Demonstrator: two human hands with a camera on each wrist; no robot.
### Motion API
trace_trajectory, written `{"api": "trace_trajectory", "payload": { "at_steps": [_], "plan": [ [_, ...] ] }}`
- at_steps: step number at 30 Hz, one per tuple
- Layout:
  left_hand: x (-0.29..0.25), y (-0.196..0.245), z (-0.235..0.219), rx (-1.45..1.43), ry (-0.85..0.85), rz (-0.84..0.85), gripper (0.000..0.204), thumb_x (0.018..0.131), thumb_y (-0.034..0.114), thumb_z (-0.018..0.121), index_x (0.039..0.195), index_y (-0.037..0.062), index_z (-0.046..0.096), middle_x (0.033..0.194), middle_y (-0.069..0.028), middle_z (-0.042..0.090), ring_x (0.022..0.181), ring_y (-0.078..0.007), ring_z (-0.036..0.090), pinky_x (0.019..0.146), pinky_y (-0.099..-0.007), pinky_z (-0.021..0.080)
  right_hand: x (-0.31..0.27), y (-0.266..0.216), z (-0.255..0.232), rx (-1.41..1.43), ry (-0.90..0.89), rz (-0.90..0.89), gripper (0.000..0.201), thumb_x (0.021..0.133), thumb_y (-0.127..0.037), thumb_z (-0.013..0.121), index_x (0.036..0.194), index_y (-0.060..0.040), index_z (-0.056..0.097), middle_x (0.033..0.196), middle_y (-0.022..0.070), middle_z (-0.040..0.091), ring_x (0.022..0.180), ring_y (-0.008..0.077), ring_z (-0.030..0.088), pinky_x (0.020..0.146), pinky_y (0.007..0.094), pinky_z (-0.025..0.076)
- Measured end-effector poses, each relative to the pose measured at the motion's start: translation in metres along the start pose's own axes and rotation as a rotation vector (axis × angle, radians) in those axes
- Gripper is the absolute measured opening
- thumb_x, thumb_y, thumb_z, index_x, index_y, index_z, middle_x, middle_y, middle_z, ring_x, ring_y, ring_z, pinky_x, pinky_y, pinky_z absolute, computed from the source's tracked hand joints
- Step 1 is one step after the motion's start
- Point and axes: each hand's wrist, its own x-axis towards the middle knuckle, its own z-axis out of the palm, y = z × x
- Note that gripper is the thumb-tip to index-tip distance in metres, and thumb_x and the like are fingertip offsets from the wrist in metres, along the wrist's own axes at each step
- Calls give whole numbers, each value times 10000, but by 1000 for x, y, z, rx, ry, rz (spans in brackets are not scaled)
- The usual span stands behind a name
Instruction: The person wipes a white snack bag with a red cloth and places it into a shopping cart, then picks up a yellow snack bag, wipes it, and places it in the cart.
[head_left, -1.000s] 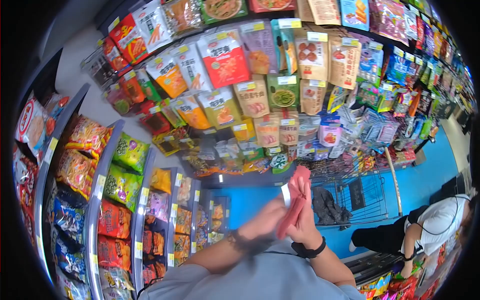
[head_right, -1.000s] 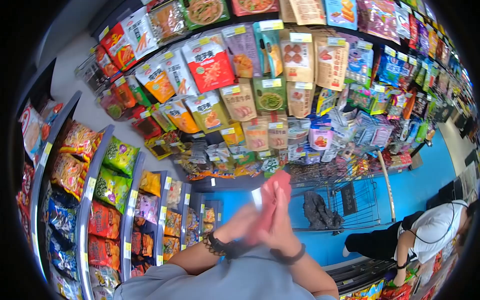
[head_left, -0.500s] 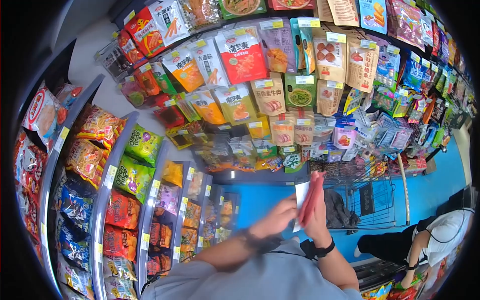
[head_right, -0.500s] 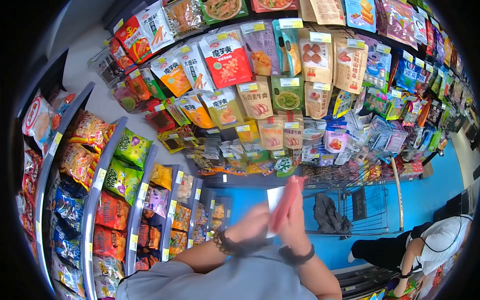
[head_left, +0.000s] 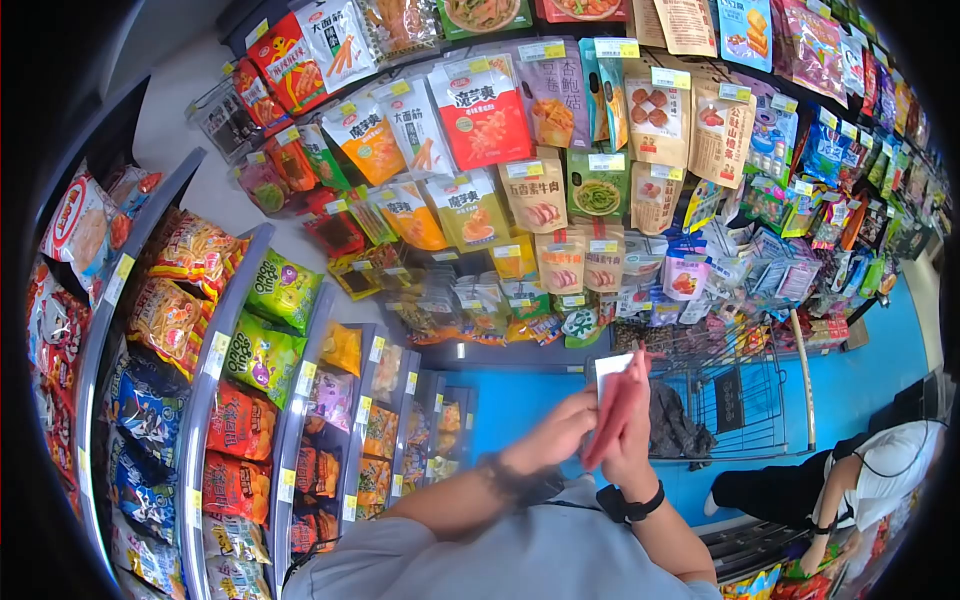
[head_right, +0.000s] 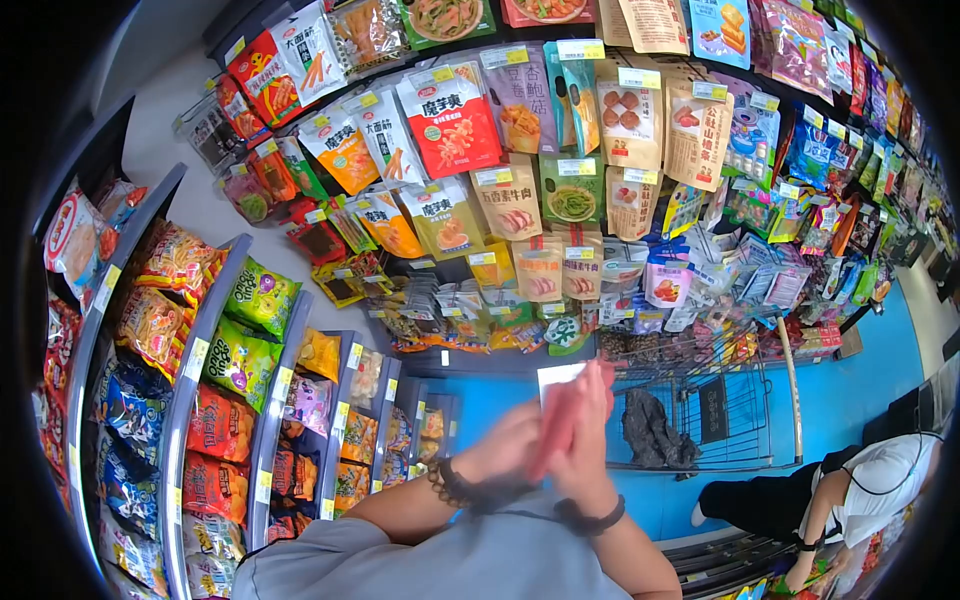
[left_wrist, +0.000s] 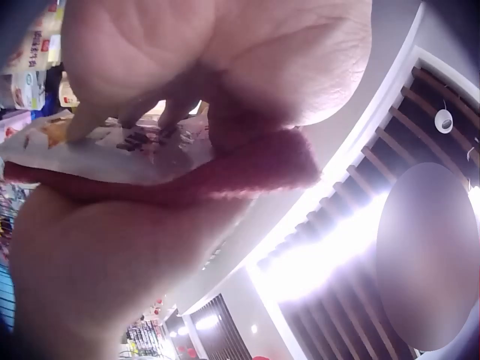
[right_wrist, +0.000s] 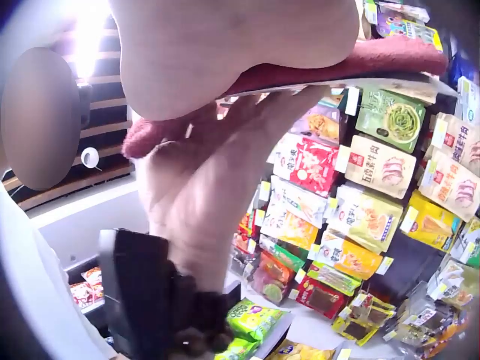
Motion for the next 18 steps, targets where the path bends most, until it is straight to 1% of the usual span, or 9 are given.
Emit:
{"api": "trace_trajectory", "payload": {
  "at_steps": [1, 3, 4, 7, 10, 13, 15, 17, 18],
  "plan": [
    [0, 1, 0, -19, -12, -32, 480, 1094, 224, 559, 1510, -14, 586, 1463, -110, 644, 1315, -196, 615, 1138, -365, 479, 6, -9, -3, -30, -11, -149, 716, 1080, -258, 565, 1686, 29, 315, 1743, 297, 306, 1630, 482, 275, 1331, 540, 207],
    [2, 6, -5, -51, -39, -90, 487, 1081, 234, 576, 1498, -17, 592, 1441, -115, 655, 1291, -202, 629, 1124, -367, 488, 0, 10, 0, 11, 14, 2, 709, 1098, -275, 537, 1690, 34, 301, 1744, 300, 302, 1631, 470, 280, 1332, 532, 210],
    [0, 2, -5, -230, -60, -51, 459, 1077, 227, 590, 1466, -15, 618, 1405, -108, 679, 1253, -192, 646, 1088, -369, 506, -3, 22, 3, 33, 24, 76, 707, 1106, -284, 523, 1693, 37, 293, 1744, 301, 300, 1631, 463, 283, 1332, 527, 212],
    [-7, 17, -8, -232, -123, -144, 432, 1070, 223, 605, 1418, -30, 648, 1355, -108, 710, 1219, -193, 666, 1054, -371, 526, -4, 54, 21, 309, 73, 129, 726, 1132, -325, 501, 1724, -12, 220, 1781, 220, 239, 1635, 387, 290, 1320, 495, 257],
    [-14, 25, -16, -188, -92, -113, 402, 1043, 206, 622, 1341, -57, 685, 1236, -132, 754, 1116, -232, 719, 1004, -389, 557, -20, 84, 22, 545, 169, 210, 749, 1158, -366, 480, 1755, -60, 147, 1818, 139, 178, 1639, 310, 296, 1308, 463, 303],
    [-18, 26, -27, -288, -22, -104, 450, 1049, 289, 579, 1293, -67, 707, 1167, -164, 776, 1045, -298, 750, 978, -410, 576, -33, 90, 14, 882, 253, 516, 733, 1158, -439, 526, 1709, -28, 273, 1643, 90, 437, 1452, 215, 480, 1201, 376, 416],
    [-13, 19, -53, -254, -105, -32, 575, 1067, 368, 513, 1415, -73, 630, 1307, -207, 740, 1178, -351, 729, 1067, -458, 556, -28, 80, 11, 973, 308, 637, 652, 1162, -421, 544, 1644, -10, 388, 1456, 41, 593, 1280, 149, 585, 1110, 326, 475],
    [-11, 7, -42, -511, 41, 117, 698, 1088, 450, 482, 1602, -20, 456, 1541, -226, 599, 1407, -393, 603, 1191, -539, 473, -24, 75, 6, 933, 374, 696, 514, 1167, -363, 551, 1536, -11, 484, 1325, 10, 642, 1161, 116, 622, 1041, 311, 504],
    [-3, 7, -31, -523, -23, 220, 740, 1087, 477, 516, 1658, 29, 367, 1623, -214, 506, 1492, -403, 504, 1227, -584, 418, -20, 72, 5, 896, 421, 727, 438, 1167, -332, 559, 1467, -14, 531, 1284, 8, 650, 1120, 112, 629, 1015, 312, 514]
  ]
}}
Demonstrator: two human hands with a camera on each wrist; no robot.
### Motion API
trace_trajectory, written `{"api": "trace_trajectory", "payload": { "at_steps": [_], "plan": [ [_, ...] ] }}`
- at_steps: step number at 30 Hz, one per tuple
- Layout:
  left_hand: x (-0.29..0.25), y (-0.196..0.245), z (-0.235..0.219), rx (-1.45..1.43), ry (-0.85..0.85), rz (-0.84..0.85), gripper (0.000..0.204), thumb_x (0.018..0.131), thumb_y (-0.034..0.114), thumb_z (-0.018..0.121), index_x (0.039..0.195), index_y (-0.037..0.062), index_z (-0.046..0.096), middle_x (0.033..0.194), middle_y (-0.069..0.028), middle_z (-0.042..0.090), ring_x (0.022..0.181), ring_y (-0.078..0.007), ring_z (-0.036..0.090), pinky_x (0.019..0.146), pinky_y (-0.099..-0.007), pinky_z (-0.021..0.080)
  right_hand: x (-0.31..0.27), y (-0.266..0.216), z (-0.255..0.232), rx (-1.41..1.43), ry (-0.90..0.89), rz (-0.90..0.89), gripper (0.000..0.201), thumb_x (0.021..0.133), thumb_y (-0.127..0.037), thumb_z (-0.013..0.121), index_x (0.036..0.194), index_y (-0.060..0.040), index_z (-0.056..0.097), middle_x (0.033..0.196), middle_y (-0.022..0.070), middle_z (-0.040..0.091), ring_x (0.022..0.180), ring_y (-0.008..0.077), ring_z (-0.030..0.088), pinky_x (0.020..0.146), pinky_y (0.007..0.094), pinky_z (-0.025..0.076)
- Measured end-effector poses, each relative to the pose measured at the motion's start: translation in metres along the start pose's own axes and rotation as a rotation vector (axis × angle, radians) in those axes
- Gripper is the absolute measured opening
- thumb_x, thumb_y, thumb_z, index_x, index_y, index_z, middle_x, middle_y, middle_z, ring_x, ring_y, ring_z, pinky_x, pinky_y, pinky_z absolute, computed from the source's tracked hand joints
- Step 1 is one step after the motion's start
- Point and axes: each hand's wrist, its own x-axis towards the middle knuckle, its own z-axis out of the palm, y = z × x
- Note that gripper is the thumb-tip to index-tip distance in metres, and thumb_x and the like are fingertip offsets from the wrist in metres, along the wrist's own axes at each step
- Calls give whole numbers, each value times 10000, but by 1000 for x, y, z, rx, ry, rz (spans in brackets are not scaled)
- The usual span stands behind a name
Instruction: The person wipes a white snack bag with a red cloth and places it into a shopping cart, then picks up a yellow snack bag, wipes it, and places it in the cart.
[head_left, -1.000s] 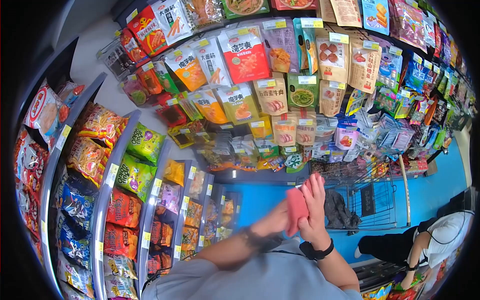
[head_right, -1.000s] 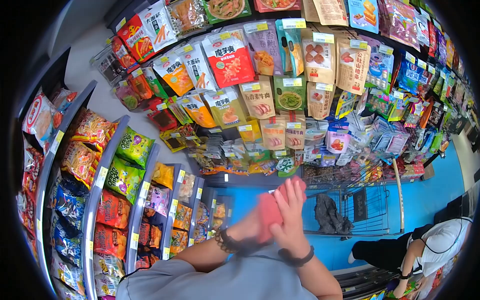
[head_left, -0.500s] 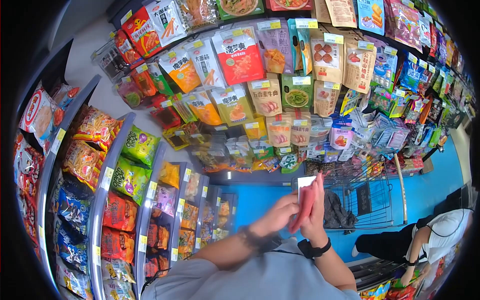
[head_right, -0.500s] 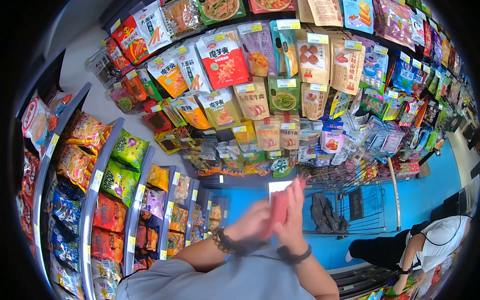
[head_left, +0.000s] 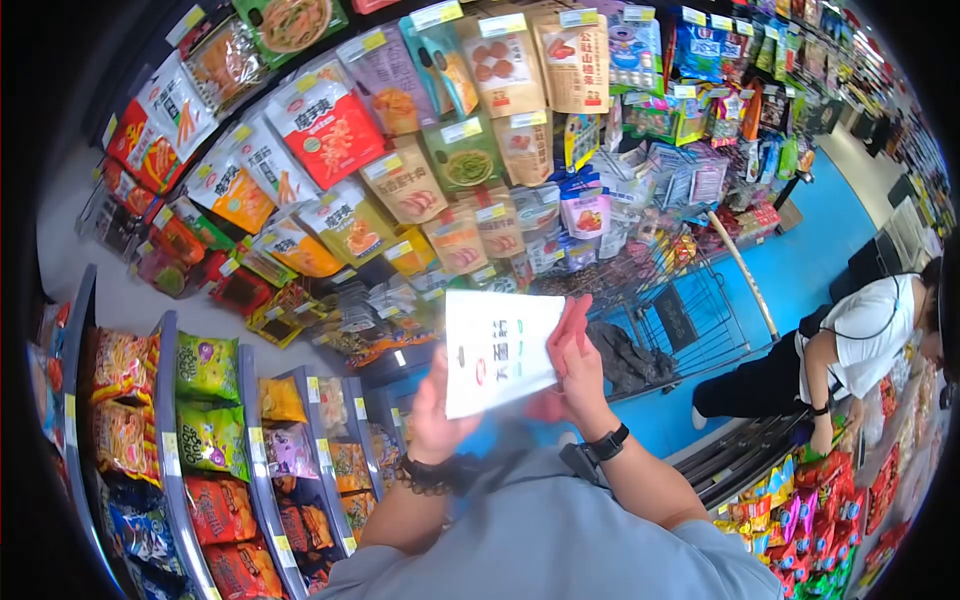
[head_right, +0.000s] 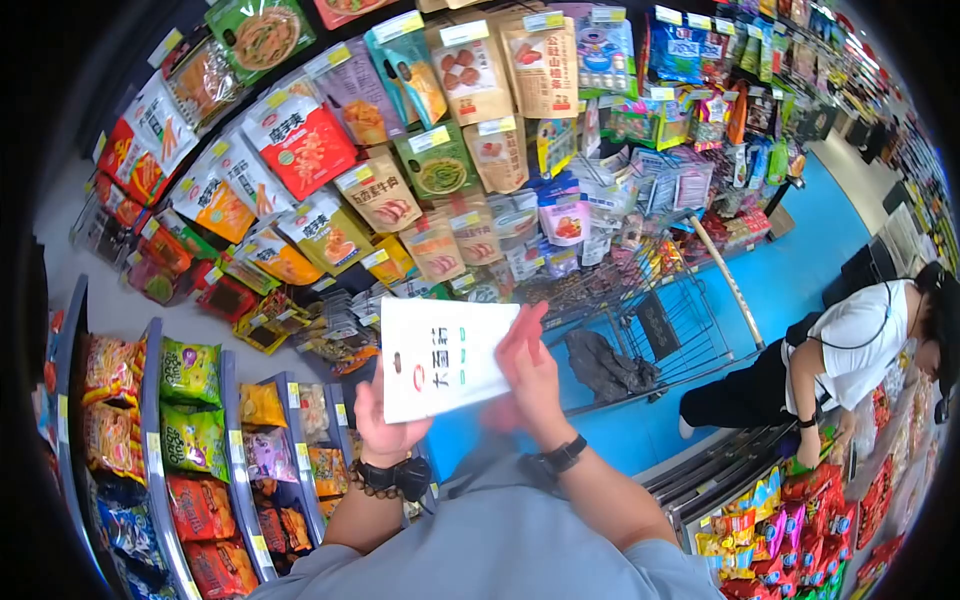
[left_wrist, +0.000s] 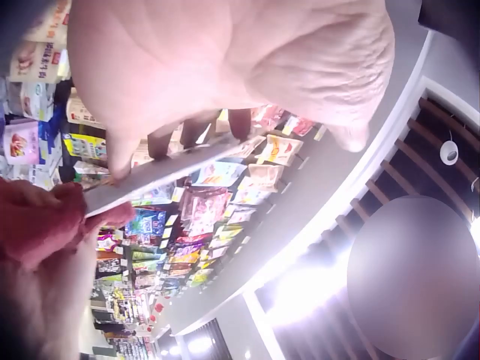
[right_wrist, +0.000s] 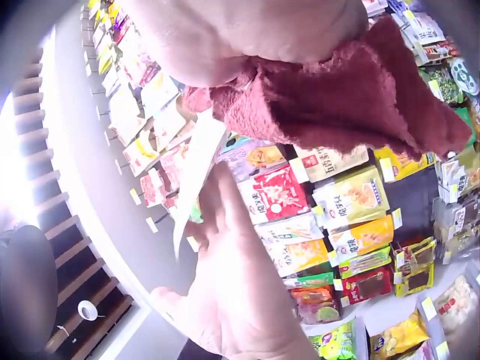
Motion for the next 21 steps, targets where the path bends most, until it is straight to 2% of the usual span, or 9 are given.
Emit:
{"api": "trace_trajectory", "payload": {
  "at_steps": [3, 4, 7, 8, 12, 15, 16, 19, 21],
  "plan": [
    [14, -16, 24, 90, -102, 130, 836, 1076, 523, 609, 1723, 115, 271, 1723, -195, 384, 1595, -427, 368, 1263, -657, 344, 0, -8, 13, 35, 115, -27, 430, 1176, -311, 536, 1483, -10, 518, 1311, 36, 655, 1160, 127, 628, 1040, 317, 510],
    [7, -25, 23, 200, 182, -21, 805, 1063, 377, 719, 1695, 65, 329, 1672, -185, 456, 1550, -373, 438, 1254, -576, 378, 0, -7, 14, -49, 94, -75, 468, 1174, -355, 530, 1506, -25, 507, 1311, 35, 652, 1149, 122, 633, 1010, 316, 523],
    [4, -21, 15, 1019, 160, -71, 685, 1061, 218, 745, 1627, 5, 422, 1585, -152, 537, 1466, -293, 514, 1214, -464, 422, -6, -8, 17, -211, 13, -144, 543, 1176, -434, 511, 1564, -56, 475, 1338, 43, 636, 1164, 125, 636, 980, 329, 546],
    [7, -25, 20, 869, 336, -35, 453, 1065, 85, 703, 1469, -68, 569, 1393, -124, 663, 1222, -199, 631, 1091, -361, 487, -15, -19, 22, -205, -19, -116, 542, 1179, -426, 505, 1575, -58, 466, 1366, 53, 626, 1201, 139, 630, 1009, 345, 542],
    [11, -24, 4, 498, 417, 40, 476, 1070, 97, 711, 1492, -53, 548, 1405, -110, 659, 1220, -189, 642, 1077, -362, 505, -9, -23, 23, 95, 58, -78, 551, 1192, -427, 441, 1618, -77, 433, 1458, 98, 616, 1340, 234, 619, 1130, 426, 515],
    [20, -9, 24, 164, 341, -13, 508, 1072, 94, 711, 1522, -40, 516, 1441, -100, 638, 1278, -189, 627, 1102, -373, 503, -11, -52, 19, 519, -134, 307, 654, 1195, -508, 327, 1660, -49, 362, 1643, 110, 477, 1483, 276, 521, 1210, 455, 451],
    [20, -13, 11, 257, 317, -62, 631, 1047, 103, 743, 1583, -28, 436, 1486, -119, 611, 1344, -207, 605, 1140, -387, 487, -8, -44, 20, 533, -32, 228, 640, 1186, -493, 341, 1660, -64, 378, 1670, 91, 470, 1506, 303, 511, 1234, 483, 436],
    [30, -25, 6, 644, 326, -33, 736, 1011, 99, 780, 1609, -30, 372, 1496, -136, 594, 1368, -222, 588, 1169, -384, 464, -18, -49, 21, 634, -384, 391, 578, 1168, -413, 421, 1635, -73, 425, 1636, 84, 505, 1507, 276, 509, 1233, 472, 435],
    [36, -40, 0, 856, 427, 106, 942, 962, 128, 820, 1688, -7, 235, 1661, -202, 420, 1519, -310, 458, 1225, -462, 409, -24, -59, 44, 595, -280, 363, 558, 1153, -375, 457, 1620, -70, 446, 1619, 63, 526, 1500, 270, 512, 1233, 459, 428]
  ]
}}
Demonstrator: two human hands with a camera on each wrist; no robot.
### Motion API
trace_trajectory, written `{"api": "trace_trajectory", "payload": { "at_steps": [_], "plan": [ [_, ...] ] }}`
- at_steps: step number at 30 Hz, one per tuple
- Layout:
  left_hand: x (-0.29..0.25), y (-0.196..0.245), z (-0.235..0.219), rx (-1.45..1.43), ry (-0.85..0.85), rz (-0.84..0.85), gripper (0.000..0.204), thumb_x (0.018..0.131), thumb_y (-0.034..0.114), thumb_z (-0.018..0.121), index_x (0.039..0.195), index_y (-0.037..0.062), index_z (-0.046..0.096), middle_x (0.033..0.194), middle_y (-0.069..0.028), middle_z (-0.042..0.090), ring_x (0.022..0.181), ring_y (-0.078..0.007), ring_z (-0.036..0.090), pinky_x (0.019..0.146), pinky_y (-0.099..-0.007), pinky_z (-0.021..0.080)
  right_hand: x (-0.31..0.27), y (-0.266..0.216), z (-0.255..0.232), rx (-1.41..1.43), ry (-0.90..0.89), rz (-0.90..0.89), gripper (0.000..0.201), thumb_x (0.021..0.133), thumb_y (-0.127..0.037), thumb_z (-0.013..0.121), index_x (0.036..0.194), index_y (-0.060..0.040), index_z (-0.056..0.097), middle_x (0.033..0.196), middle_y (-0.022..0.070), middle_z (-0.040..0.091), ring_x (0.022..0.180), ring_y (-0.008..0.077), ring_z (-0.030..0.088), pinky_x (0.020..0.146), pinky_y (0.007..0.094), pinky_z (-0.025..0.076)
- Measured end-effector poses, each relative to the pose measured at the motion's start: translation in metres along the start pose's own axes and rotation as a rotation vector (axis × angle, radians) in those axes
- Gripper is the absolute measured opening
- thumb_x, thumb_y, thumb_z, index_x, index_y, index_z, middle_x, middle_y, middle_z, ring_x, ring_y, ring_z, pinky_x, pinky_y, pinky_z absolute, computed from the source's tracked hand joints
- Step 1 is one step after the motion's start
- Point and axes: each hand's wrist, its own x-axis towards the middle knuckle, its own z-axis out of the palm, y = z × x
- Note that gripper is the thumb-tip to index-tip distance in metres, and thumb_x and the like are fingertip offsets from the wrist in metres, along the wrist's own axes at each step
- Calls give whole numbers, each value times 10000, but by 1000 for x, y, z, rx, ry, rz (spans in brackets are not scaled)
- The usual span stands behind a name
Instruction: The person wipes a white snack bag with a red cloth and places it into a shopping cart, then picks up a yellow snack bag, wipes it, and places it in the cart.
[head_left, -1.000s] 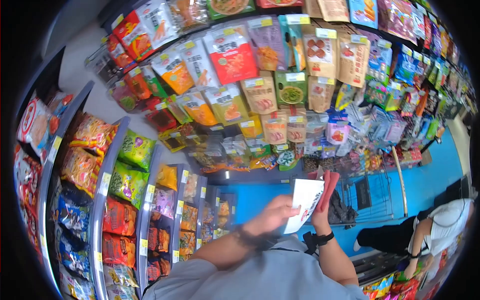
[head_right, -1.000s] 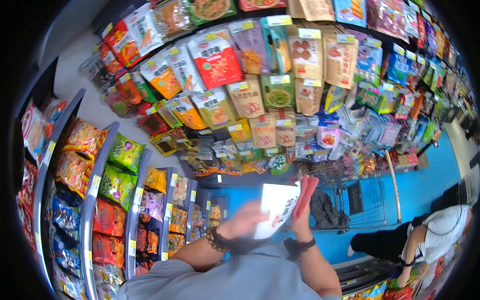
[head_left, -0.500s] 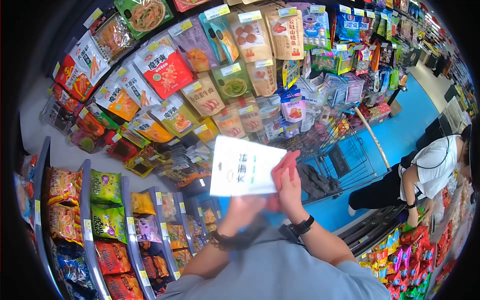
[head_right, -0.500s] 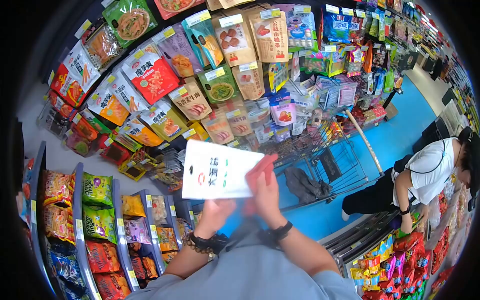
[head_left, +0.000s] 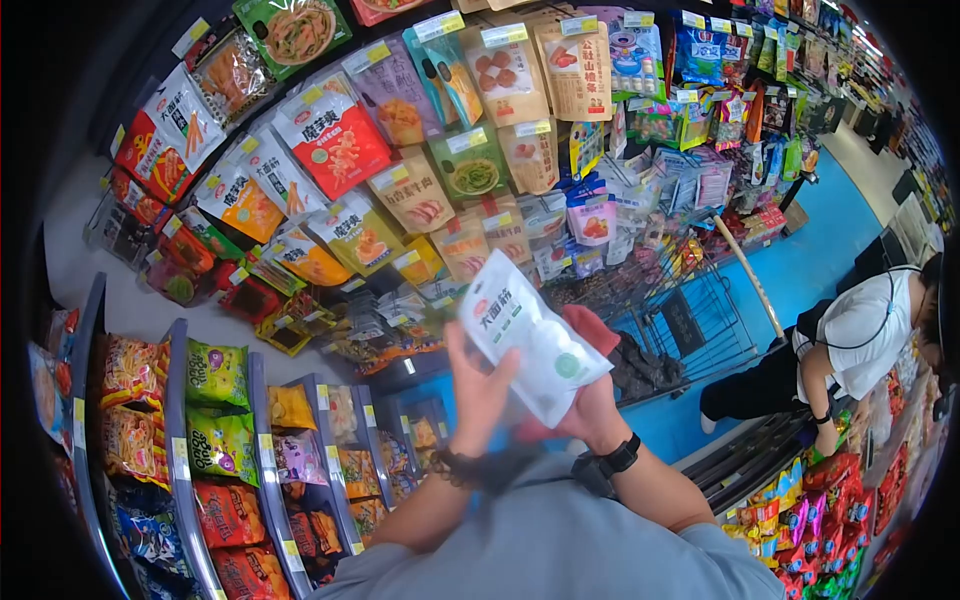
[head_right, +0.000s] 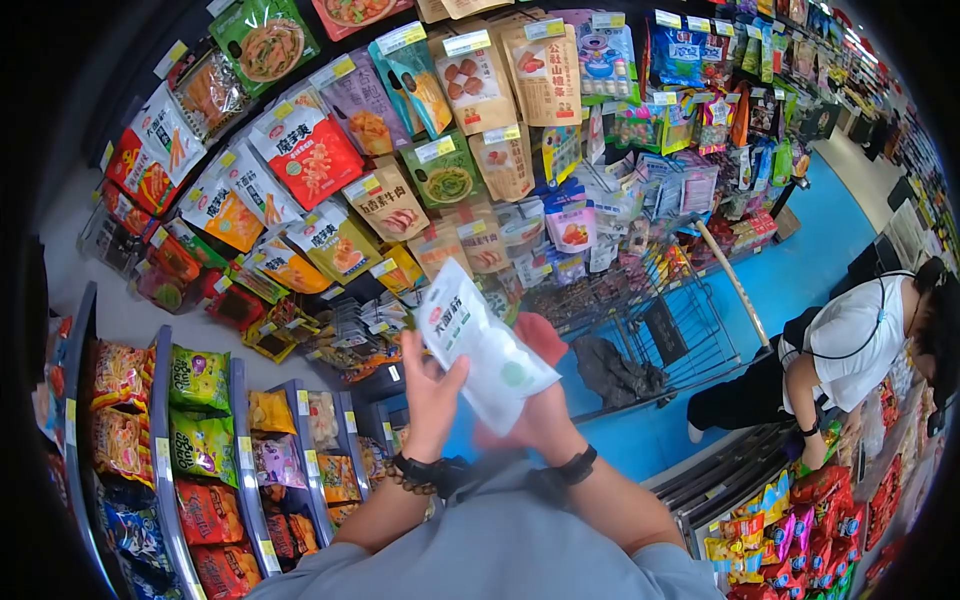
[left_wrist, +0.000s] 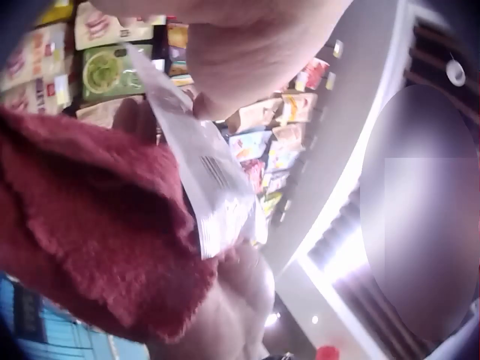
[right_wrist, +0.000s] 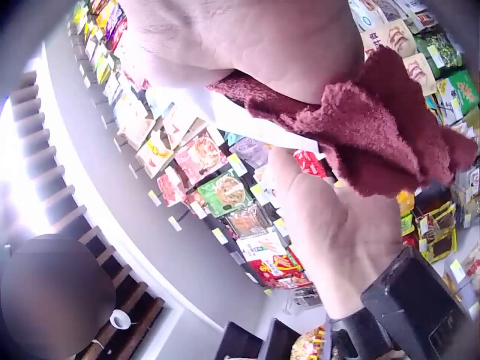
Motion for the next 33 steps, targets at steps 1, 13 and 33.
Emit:
{"api": "trace_trajectory", "payload": {
  "at_steps": [1, 13, 33],
  "plan": [
    [-3, -4, 3, 186, 97, 58, 974, 955, 134, 822, 1699, -6, 210, 1688, -218, 378, 1537, -326, 431, 1238, -472, 392, -1, 2, 10, -56, 18, -55, 572, 1156, -387, 457, 1629, -67, 432, 1615, 56, 529, 1500, 264, 512, 1234, 454, 425],
    [-27, 25, 16, -541, -372, -186, 1080, 1028, 568, 696, 1762, 67, 82, 1737, -206, 358, 1589, -361, 400, 1307, -499, 313, 2, 19, -17, -1729, 47, -853, 572, 771, -97, 839, 1322, -31, 704, 1482, 212, 481, 1379, 436, 454, 1147, 491, 434],
    [-12, 18, -20, -909, -466, -272, 846, 1063, 548, 326, 1698, -11, 301, 1731, -186, 386, 1592, -357, 386, 1334, -497, 259, 11, -20, 24, -1999, 54, -1165, 459, 750, -155, 879, 1164, -29, 725, 1381, 197, 664, 1282, 433, 645, 1061, 496, 537]
  ]
}}
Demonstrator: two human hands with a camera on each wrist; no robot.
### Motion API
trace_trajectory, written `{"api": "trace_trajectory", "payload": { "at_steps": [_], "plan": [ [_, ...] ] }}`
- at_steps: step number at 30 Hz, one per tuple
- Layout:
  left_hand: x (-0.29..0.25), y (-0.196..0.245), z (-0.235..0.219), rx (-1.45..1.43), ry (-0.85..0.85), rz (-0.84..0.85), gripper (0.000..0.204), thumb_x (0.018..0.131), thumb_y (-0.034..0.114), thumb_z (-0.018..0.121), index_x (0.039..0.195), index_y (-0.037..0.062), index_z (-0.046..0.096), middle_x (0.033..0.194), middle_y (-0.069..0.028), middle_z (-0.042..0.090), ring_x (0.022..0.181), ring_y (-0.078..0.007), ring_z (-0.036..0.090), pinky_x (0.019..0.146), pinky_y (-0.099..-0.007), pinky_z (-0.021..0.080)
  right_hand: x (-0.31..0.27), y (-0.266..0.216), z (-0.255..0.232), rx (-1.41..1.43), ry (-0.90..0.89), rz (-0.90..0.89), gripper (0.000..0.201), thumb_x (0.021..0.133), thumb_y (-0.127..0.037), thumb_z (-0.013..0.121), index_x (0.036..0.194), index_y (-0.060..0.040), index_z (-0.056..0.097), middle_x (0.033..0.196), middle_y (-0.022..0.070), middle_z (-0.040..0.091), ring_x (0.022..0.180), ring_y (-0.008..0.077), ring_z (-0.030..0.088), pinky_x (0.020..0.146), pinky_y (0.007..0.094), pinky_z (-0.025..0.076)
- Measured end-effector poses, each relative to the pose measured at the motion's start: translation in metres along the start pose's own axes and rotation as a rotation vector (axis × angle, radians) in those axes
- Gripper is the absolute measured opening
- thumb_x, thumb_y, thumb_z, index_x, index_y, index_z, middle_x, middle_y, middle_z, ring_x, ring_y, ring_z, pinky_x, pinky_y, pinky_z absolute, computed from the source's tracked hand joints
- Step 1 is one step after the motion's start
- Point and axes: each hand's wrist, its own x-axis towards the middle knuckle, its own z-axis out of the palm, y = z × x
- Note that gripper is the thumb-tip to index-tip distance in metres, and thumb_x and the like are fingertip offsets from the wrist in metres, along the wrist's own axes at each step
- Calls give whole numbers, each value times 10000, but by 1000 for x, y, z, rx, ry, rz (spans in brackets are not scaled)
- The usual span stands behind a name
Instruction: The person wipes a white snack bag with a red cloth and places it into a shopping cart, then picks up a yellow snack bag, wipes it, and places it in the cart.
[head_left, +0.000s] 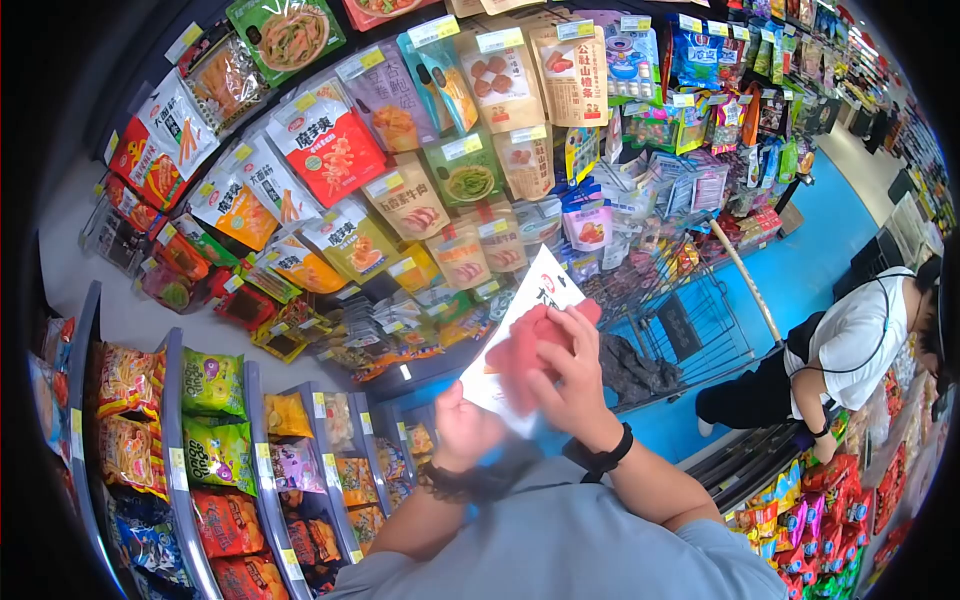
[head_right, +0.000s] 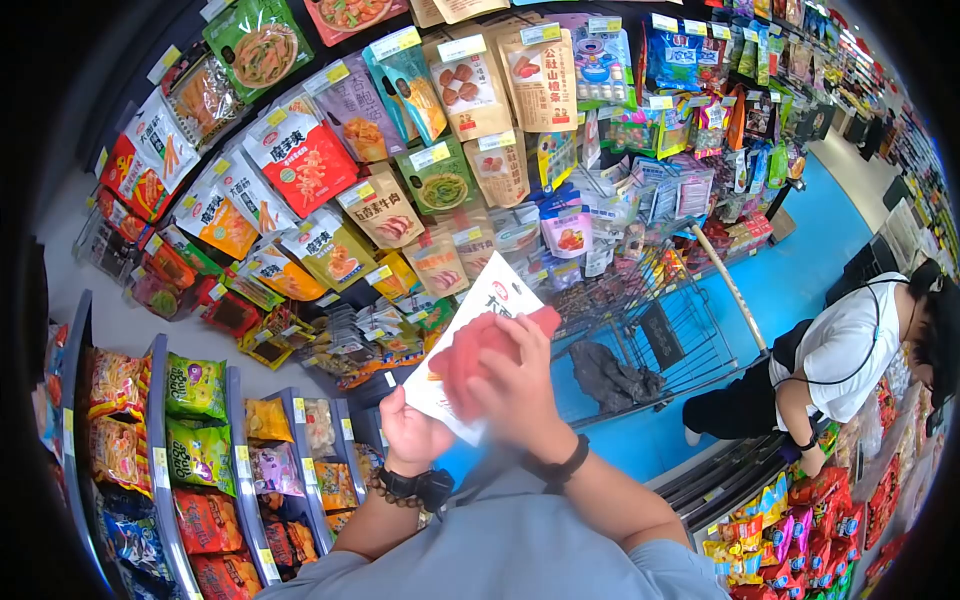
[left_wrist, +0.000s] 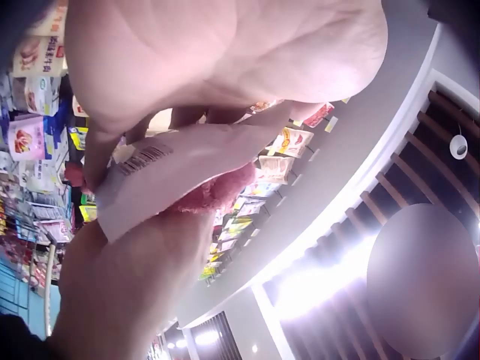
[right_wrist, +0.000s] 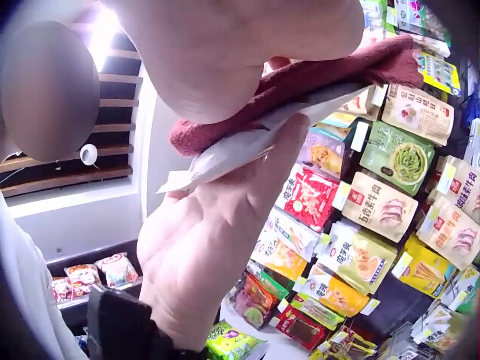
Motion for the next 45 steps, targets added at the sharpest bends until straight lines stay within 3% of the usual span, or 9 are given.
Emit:
{"api": "trace_trajectory", "payload": {
  "at_steps": [7, 12, 20, 24, 27, 32, 35, 42, 45],
  "plan": [
    [-6, 20, 0, 181, 159, -198, 817, 1124, 581, 291, 1709, 10, 270, 1724, -165, 386, 1582, -332, 409, 1307, -509, 335, -12, -6, 20, 458, -85, -129, 564, 722, -151, 944, 1202, -22, 679, 1510, 242, 563, 1409, 511, 577, 1105, 545, 553],
    [7, 14, 21, 176, -43, -34, 859, 1123, 577, 433, 1739, 33, 183, 1769, -164, 316, 1627, -327, 335, 1343, -490, 249, 1, 10, 15, 8, -126, 264, 936, 748, -312, 946, 1511, -2, 499, 1653, 295, 392, 1565, 593, 277, 1288, 635, 271],
    [-2, 13, 4, 171, 92, -134, 863, 1145, 650, 284, 1740, 34, 180, 1766, -154, 325, 1614, -327, 363, 1322, -506, 299, -18, -11, 20, 131, -312, -41, 956, 754, -440, 923, 1589, -153, 558, 1709, 312, 328, 1574, 606, 259, 1209, 796, 247],
    [0, 14, 2, 196, 37, -121, 930, 1120, 704, 234, 1737, 13, 158, 1762, -157, 321, 1607, -322, 371, 1306, -515, 333, -6, 10, 19, -77, -213, 238, 880, 790, -432, 907, 1557, -141, 587, 1716, 333, 298, 1558, 630, 266, 1217, 779, 246],
    [0, 11, 5, 205, 23, -121, 935, 1115, 699, 218, 1730, -3, 171, 1758, -169, 321, 1601, -324, 380, 1308, -501, 333, -27, 33, 41, 274, -157, 314, 858, 819, -414, 889, 1576, -161, 574, 1710, 346, 294, 1556, 645, 249, 1216, 783, 240],
    [-10, 8, 3, 248, 141, -166, 891, 1124, 689, 260, 1703, 12, 275, 1714, -168, 404, 1561, -318, 441, 1290, -492, 366, -27, -10, 22, 95, -315, -53, 929, 765, -449, 903, 1587, -182, 564, 1726, 283, 316, 1584, 615, 226, 1204, 789, 272],
    [-18, 7, -16, 253, 165, -184, 798, 1164, 605, 283, 1675, -7, 329, 1661, -167, 478, 1524, -319, 485, 1255, -490, 408, -16, 13, 20, 199, -298, -60, 918, 791, -427, 887, 1602, -165, 544, 1726, 271, 323, 1594, 572, 249, 1230, 727, 297],
    [-17, 19, 4, 170, 51, -131, 742, 1190, 515, 323, 1731, 19, 218, 1715, -188, 382, 1534, -342, 468, 1269, -506, 389, -12, 40, 26, 591, -354, 466, 859, 826, -322, 842, 1556, -6, 520, 1597, 289, 488, 1434, 510, 511, 1216, 537, 414],
    [-12, 18, 17, 203, 126, -24, 783, 1178, 553, 310, 1746, 34, 160, 1720, -205, 389, 1556, -343, 451, 1283, -507, 366, -26, 14, 27, 231, -209, 169, 864, 824, -354, 840, 1556, -15, 531, 1606, 274, 486, 1455, 528, 478, 1217, 560, 406]
  ]
}}
